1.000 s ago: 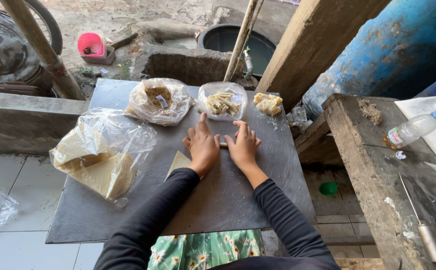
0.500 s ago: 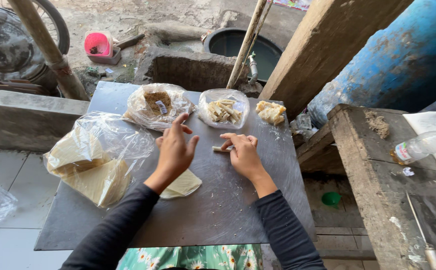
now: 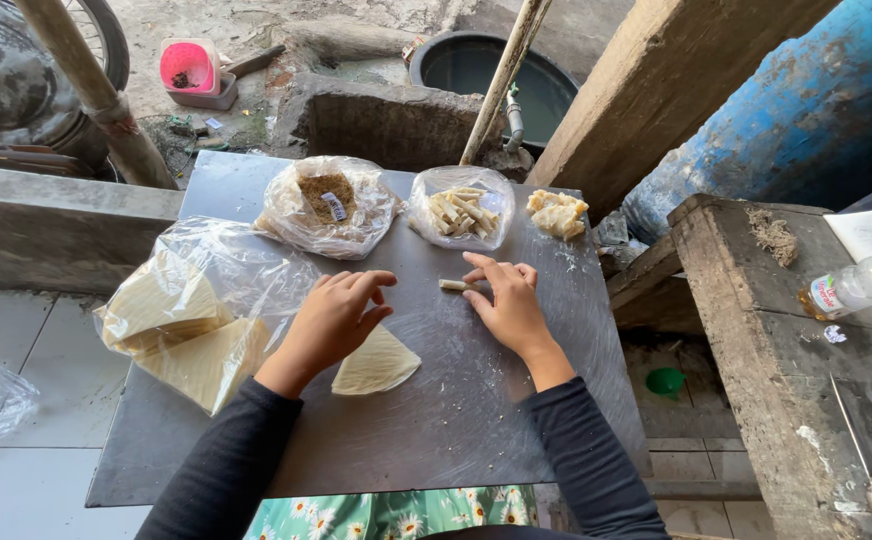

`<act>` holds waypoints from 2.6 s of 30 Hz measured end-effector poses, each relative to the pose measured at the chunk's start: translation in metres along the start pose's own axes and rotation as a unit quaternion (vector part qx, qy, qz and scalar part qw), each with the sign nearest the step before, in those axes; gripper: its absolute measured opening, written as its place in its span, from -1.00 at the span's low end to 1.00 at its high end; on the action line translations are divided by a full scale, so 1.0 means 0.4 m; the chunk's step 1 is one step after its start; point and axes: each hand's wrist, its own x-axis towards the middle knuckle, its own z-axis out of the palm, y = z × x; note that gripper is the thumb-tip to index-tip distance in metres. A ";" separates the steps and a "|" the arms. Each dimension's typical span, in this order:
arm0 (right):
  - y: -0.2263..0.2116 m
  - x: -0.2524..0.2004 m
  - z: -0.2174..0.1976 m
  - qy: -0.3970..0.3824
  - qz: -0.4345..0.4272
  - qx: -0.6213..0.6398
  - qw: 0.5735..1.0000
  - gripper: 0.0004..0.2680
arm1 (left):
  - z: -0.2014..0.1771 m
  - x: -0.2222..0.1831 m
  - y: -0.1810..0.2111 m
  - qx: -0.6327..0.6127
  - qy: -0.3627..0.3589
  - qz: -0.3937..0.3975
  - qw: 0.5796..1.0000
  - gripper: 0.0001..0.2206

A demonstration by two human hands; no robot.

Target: The person folds triangular pastry wraps by hand, placing a small amount of filling inside each from a plastic bag and pressing the edges to seal them. They repeat the process with several wraps from a stack.

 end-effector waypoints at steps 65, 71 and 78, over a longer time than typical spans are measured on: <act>-0.176 -0.047 0.140 -0.021 0.155 0.485 0.860 -0.71 | -0.006 -0.007 -0.021 -0.127 0.094 -0.102 0.982 -0.72; -0.100 -0.015 -0.018 0.114 0.054 0.281 0.952 -0.76 | 0.035 -0.008 0.029 -0.244 0.088 -0.173 0.950 -0.72; -0.162 -0.087 0.006 -0.051 -0.005 0.026 0.998 -0.73 | 0.093 -0.025 0.068 -0.273 0.024 -0.181 0.945 -0.66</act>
